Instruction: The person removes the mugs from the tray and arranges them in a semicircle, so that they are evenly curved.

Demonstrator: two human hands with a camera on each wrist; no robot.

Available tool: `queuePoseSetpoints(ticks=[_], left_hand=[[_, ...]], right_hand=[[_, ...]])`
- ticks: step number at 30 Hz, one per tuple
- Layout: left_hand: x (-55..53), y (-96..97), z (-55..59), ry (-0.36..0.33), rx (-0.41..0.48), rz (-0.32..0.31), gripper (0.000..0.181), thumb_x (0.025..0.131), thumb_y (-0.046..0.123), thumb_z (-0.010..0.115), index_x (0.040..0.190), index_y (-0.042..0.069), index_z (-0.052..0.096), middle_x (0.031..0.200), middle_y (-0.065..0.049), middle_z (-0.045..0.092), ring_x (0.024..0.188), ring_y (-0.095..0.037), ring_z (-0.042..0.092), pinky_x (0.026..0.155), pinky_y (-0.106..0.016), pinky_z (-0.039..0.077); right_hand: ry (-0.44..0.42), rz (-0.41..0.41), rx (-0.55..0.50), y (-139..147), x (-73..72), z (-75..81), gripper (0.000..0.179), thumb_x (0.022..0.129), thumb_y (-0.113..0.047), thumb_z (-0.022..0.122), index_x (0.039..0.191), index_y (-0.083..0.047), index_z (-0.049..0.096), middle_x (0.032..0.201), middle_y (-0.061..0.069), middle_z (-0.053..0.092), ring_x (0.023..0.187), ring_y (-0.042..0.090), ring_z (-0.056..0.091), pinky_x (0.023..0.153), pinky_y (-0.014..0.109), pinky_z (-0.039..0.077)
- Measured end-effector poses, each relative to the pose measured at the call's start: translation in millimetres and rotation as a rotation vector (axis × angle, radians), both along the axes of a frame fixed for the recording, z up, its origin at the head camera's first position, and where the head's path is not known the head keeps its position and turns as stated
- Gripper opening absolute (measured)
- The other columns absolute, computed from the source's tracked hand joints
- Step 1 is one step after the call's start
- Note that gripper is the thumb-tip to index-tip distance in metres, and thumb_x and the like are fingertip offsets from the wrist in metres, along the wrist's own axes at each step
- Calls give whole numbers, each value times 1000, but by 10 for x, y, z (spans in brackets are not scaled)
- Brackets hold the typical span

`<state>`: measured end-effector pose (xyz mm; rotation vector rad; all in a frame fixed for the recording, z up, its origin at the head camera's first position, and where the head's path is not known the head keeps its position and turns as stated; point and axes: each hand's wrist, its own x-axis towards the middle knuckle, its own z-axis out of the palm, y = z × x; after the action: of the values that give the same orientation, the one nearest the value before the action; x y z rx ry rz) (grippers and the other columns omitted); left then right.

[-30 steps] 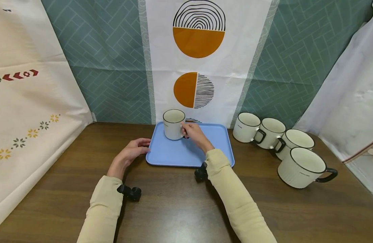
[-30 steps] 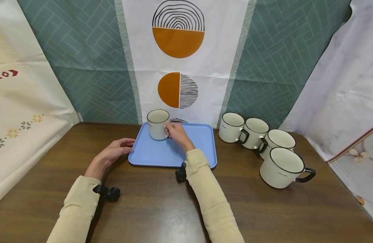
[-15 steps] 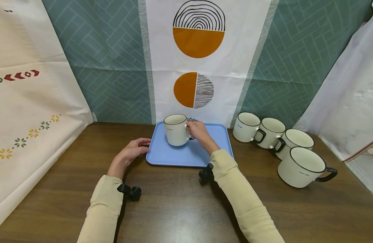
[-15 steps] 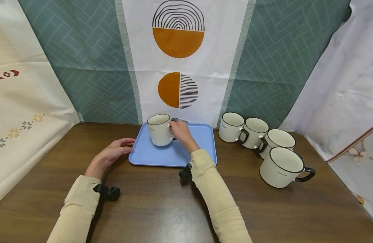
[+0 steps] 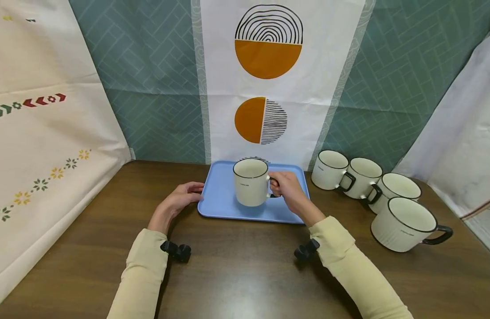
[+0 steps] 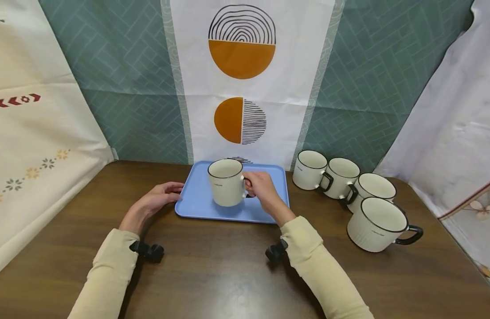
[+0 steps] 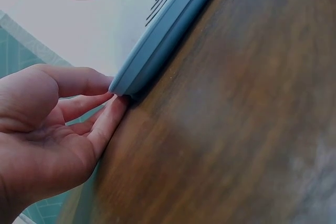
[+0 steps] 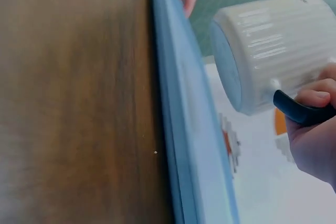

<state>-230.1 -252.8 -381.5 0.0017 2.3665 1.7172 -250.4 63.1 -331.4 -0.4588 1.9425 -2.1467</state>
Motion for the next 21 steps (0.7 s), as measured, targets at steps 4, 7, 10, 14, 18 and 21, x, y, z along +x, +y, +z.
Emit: queuePoseSetpoints(ticks=[4,7,10,14,18,21], left_hand=[[16,3,-9,3,19,-3,52,94,0,53,141,-11,34,140,-29,40,123,-38,43,107,-47,34],[8,31,0,9,31,-8,52,94,0,53,141,-12,34,140,-30,40,123,-37,43,107,-46,34],[-4,58,10,10,27,-13,53,94,0,54,141,-12,34,140,-30,39,123,-36,43,107,-46,34],[-6,62,11,0,25,-3,52,94,-1,54,141,-11,34,139,-29,40,122,-37,43,107,-46,34],[4,49,12,-10,19,7,53,94,-1,54,142,-10,35,140,-29,40,122,-38,43,107,-47,33],[13,37,9,-10,13,10,53,94,0,54,142,-10,34,140,-29,39,123,-38,43,108,-47,32]], right_hand=[[6,-33,-90,230,213,66,41,99,-8,40,58,-6,33,52,-3,29,48,8,23,52,25,19],[42,-59,-105,424,354,114,41,99,-7,38,59,-6,33,51,-3,30,49,9,24,52,26,20],[71,-87,-116,616,495,142,41,100,-7,36,59,-5,32,52,-3,30,49,11,22,52,28,18],[105,-110,-145,863,658,131,41,100,-4,34,60,-1,28,54,1,25,50,15,18,52,32,14],[127,-122,-149,1101,786,85,40,101,-3,35,62,2,26,56,6,23,51,18,16,51,33,15],[132,-101,-125,1280,839,33,40,102,-4,34,63,3,27,58,8,23,52,19,17,51,34,16]])
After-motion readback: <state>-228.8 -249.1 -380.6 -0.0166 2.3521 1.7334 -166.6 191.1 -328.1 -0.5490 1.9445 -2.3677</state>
